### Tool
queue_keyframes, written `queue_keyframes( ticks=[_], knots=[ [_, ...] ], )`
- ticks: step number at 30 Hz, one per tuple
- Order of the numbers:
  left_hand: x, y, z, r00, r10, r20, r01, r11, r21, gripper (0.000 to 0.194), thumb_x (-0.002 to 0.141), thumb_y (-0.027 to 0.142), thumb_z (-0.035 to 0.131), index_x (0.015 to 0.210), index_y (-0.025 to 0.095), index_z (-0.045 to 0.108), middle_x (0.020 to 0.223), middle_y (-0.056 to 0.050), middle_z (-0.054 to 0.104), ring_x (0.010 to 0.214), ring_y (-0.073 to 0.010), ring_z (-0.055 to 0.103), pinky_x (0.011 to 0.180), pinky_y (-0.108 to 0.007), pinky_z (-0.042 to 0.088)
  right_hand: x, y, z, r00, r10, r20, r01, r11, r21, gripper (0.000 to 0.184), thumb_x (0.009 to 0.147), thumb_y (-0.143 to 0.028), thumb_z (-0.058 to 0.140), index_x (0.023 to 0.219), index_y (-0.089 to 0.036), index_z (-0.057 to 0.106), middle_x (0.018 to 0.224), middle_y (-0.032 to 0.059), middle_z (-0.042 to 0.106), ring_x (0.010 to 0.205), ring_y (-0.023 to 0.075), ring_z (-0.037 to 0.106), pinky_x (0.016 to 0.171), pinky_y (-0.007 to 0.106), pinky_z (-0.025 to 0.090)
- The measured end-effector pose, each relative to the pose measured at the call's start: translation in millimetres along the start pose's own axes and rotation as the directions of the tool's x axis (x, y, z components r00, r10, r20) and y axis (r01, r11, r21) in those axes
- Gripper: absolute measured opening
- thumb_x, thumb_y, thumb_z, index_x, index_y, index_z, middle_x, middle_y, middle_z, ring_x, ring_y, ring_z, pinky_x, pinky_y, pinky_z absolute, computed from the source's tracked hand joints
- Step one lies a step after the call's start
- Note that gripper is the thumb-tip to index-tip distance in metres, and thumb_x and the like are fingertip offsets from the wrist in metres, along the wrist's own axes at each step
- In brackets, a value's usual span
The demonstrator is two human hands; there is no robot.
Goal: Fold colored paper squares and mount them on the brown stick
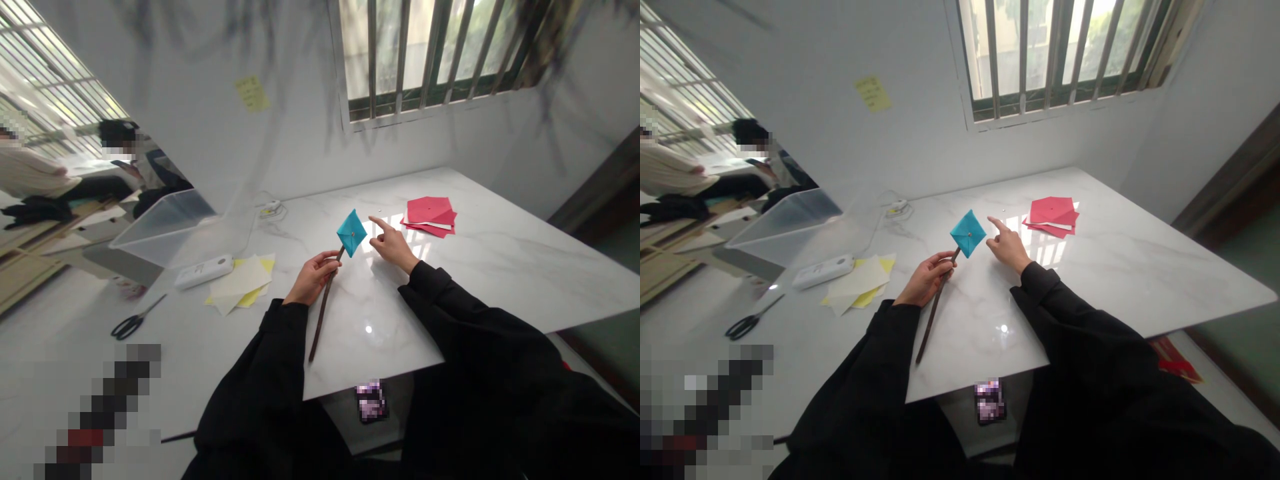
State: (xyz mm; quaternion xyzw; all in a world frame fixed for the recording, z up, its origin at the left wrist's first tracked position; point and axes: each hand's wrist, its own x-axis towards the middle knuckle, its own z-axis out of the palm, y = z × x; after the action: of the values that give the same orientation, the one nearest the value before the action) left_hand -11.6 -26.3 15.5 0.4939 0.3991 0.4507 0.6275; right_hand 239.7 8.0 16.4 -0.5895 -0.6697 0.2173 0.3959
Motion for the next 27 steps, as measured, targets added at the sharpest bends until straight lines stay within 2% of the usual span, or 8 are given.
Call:
queue_keyframes(
  ticks=[2,4,6,8,9,20,27],
  knots=[
    [-0.4,0.3,0.2,1.000,-0.002,0.019,0.002,1.000,0.008,0.049,0.069,0.032,0.093,0.112,0.015,0.075,0.089,-0.005,0.074,0.072,-0.0111,0.058,0.075,-0.027,0.044,0.6,0.5,-1.2,1.000,-0.009,-0.014,0.009,1.000,-0.021,0.077,0.083,-0.018,0.056,0.160,-0.019,0.049,0.058,-0.0048,0.061,0.064,0.0183,0.058,0.074,0.027,0.042],
    [-0.7,0.8,0.5,1.000,-0.005,0.026,0.005,1.000,0.005,0.050,0.068,0.032,0.094,0.111,0.015,0.076,0.088,-0.005,0.074,0.072,-0.0107,0.057,0.074,-0.027,0.044,1.9,1.7,-2.3,1.000,0.011,-0.005,-0.011,0.998,-0.069,0.064,0.084,-0.019,0.056,0.148,-0.019,0.063,0.062,-0.0019,0.065,0.067,0.0186,0.060,0.073,0.027,0.042],
    [-0.8,1.3,0.9,1.000,-0.003,0.021,0.003,1.000,-0.005,0.050,0.068,0.032,0.094,0.112,0.015,0.076,0.088,-0.005,0.074,0.072,-0.0102,0.057,0.074,-0.026,0.044,3.4,3.3,-3.0,0.996,0.071,0.058,-0.062,0.988,-0.140,0.040,0.085,-0.019,0.056,0.115,-0.019,0.083,0.068,0.0031,0.070,0.071,0.0194,0.062,0.070,0.027,0.040],
    [-0.8,1.6,1.2,1.000,-0.001,0.010,0.001,1.000,-0.014,0.050,0.068,0.031,0.094,0.112,0.014,0.076,0.088,-0.004,0.073,0.071,-0.0099,0.057,0.074,-0.026,0.044,4.6,4.9,-3.3,0.983,0.135,0.125,-0.109,0.974,-0.198,0.029,0.084,-0.019,0.057,0.085,-0.019,0.085,0.072,0.0066,0.073,0.072,0.0201,0.063,0.067,0.028,0.039],
    [-0.7,1.6,1.2,1.000,-0.002,0.006,0.002,1.000,-0.017,0.051,0.068,0.031,0.094,0.112,0.014,0.076,0.088,-0.004,0.073,0.071,-0.0099,0.056,0.073,-0.026,0.044,4.8,5.6,-3.2,0.978,0.153,0.144,-0.121,0.970,-0.211,0.028,0.084,-0.019,0.057,0.079,-0.019,0.085,0.073,0.0072,0.073,0.072,0.0202,0.063,0.066,0.028,0.038],
    [-0.2,1.0,0.9,1.000,-0.003,-0.002,0.003,1.000,-0.022,0.050,0.069,0.030,0.093,0.113,0.015,0.076,0.089,-0.005,0.074,0.071,-0.0103,0.057,0.074,-0.027,0.045,4.2,7.1,-1.9,0.984,0.122,0.132,-0.096,0.977,-0.189,0.027,0.085,-0.018,0.059,0.084,-0.020,0.086,0.084,0.0073,0.079,0.080,0.0213,0.068,0.069,0.027,0.041],
    [-0.7,1.9,1.8,1.000,-0.006,-0.019,0.006,1.000,-0.025,0.051,0.067,0.031,0.094,0.111,0.014,0.075,0.087,-0.005,0.073,0.070,-0.0096,0.057,0.073,-0.026,0.045,5.1,9.0,-0.5,0.987,0.126,0.094,-0.108,0.978,-0.177,0.023,0.086,-0.023,0.062,0.090,-0.020,0.085,0.091,0.0094,0.079,0.090,0.0246,0.070,0.075,0.028,0.044]
  ],
)
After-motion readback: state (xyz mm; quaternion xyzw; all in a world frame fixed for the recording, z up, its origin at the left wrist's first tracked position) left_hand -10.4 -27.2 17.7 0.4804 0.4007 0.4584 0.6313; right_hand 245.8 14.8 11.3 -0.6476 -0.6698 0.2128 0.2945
